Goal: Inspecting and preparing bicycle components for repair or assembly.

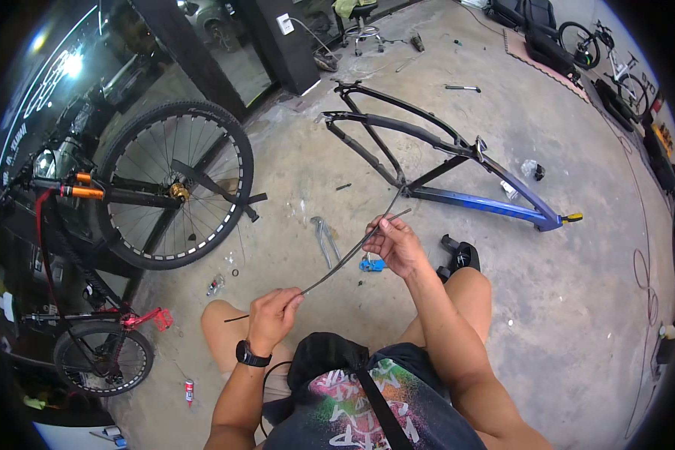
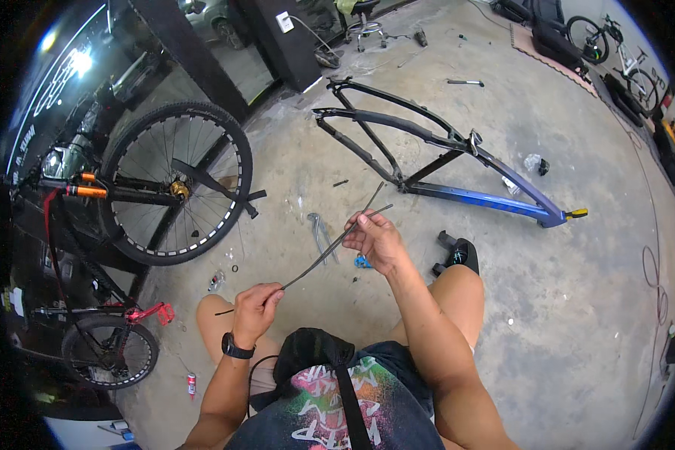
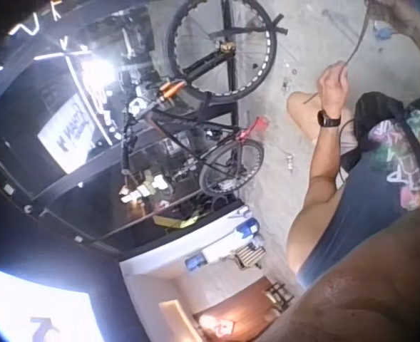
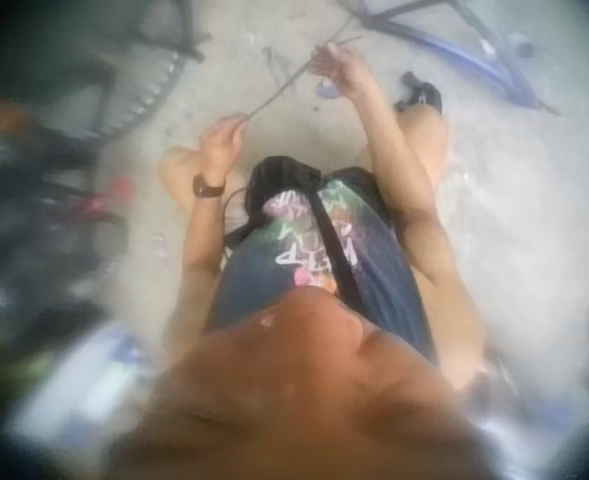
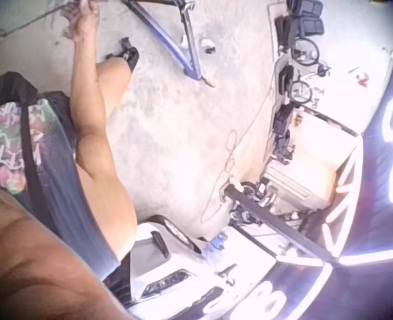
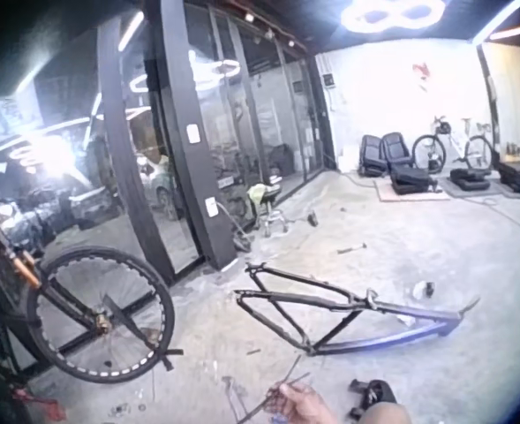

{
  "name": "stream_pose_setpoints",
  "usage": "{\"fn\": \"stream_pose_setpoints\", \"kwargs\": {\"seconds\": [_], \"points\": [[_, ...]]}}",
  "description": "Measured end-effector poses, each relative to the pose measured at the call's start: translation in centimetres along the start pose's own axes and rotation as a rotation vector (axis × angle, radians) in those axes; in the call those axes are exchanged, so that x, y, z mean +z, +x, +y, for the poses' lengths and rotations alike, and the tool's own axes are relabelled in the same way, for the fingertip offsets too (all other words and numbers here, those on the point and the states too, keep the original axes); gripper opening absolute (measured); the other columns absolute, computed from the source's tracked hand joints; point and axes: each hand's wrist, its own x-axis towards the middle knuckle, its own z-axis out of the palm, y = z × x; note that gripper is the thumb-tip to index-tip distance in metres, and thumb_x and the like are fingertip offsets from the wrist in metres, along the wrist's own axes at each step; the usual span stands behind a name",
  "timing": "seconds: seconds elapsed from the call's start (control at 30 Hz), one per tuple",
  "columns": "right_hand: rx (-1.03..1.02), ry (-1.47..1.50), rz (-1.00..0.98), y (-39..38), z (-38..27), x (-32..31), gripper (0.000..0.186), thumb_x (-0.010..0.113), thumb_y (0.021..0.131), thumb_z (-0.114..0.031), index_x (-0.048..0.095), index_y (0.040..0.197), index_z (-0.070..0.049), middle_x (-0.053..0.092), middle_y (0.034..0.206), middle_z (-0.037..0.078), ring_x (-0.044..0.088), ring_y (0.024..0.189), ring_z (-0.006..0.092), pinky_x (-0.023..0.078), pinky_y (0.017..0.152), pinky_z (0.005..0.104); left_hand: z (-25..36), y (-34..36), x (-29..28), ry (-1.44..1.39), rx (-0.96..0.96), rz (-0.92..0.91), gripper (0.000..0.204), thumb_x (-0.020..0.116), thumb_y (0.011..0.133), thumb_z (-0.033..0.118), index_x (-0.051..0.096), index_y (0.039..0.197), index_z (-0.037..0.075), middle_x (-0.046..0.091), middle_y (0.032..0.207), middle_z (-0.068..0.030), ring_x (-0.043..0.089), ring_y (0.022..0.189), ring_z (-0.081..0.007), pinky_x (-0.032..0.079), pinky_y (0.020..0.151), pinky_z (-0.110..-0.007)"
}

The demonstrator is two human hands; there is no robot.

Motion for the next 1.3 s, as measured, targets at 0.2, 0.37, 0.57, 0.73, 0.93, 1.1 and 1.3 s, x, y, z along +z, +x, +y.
{"fn": "stream_pose_setpoints", "kwargs": {"seconds": [0.2,0.37,0.57,0.73,0.93,1.1,1.3], "points": [[-0.199,0.155,0.089,-1.3,-5.2,-4.6,0.018,0.059,0.103,-0.029,0.06,0.098,-0.012,0.067,0.093,0.006,0.068,0.086,0.0244,0.057,0.081,0.0437,3.7,2.4,1.8,-0.052,-0.009,-0.104,0.009,0.071,0.088,0.007,0.073,0.097,0.004,0.071,0.086,-0.0138,0.068,0.074,-0.0324,0.053,0.067,-0.04],[-0.181,0.303,0.095,-1.7,-5.9,-6.6,0.016,0.057,0.104,-0.03,0.056,0.106,-0.014,0.053,0.077,0.0,0.053,0.068,0.0164,0.049,0.065,0.035,3.4,4.1,4.5,0.572,0.047,0.115,0.019,0.066,0.089,0.005,0.072,0.106,0.003,0.072,0.095,-0.0142,0.069,0.084,-0.0328,0.054,0.077,-0.042],[-0.081,0.342,0.096,-1.7,-4.3,-5.8,0.02,0.05,0.107,-0.033,0.055,0.112,-0.014,0.041,0.071,-0.003,0.037,0.059,0.0106,0.033,0.053,0.0273,-0.5,6.8,10.7,-0.301,-0.366,0.251,0.015,0.053,0.1,0.006,0.061,0.112,0.002,0.069,0.112,-0.0142,0.072,0.088,-0.0201,0.052,0.068,-0.031],[-0.06,0.177,0.113,-2.0,-3.8,-4.9,0.023,0.046,0.108,-0.032,0.056,0.113,-0.013,0.04,0.071,-0.003,0.034,0.057,0.0092,0.031,0.051,0.0254,2.0,10.0,13.0,-0.799,-0.497,0.328,0.027,0.047,0.105,0.011,0.036,0.13,0.006,0.066,0.121,-0.0163,0.071,0.079,-0.0199,0.053,0.067,-0.027],[-0.109,-0.021,0.296,-2.0,-3.1,-4.5,0.024,0.043,0.11,-0.029,0.058,0.105,-0.011,0.054,0.076,0.0,0.048,0.061,0.0109,0.042,0.054,0.027,6.5,11.3,16.8,-0.688,-0.395,0.041,0.022,0.048,0.107,0.017,0.057,0.121,0.003,0.072,0.092,-0.008,0.066,0.062,-0.0118,0.049,0.056,-0.023],[-0.234,-0.004,0.395,-0.7,-1.6,-5.2,0.026,0.042,0.109,-0.026,0.057,0.099,-0.008,0.063,0.084,0.004,0.06,0.07,0.0137,0.051,0.063,0.0312,7.7,10.9,21.0,-0.545,-0.159,-0.074,0.023,0.049,0.107,0.016,0.057,0.123,0.003,0.072,0.095,-0.0062,0.07,0.08,-0.0132,0.052,0.066,-0.025],[-0.318,0.02,0.382,-0.1,-1.1,-6.1,0.026,0.045,0.108,-0.024,0.056,0.093,-0.006,0.062,0.083,0.003,0.06,0.074,0.0136,0.051,0.067,0.0301,11.0,10.2,22.7,-0.337,-0.113,-0.108,0.041,0.056,0.097,0.012,0.046,0.135,-0.002,0.063,0.127,-0.0244,0.062,0.118,-0.0411,0.049,0.098,-0.045]]}}
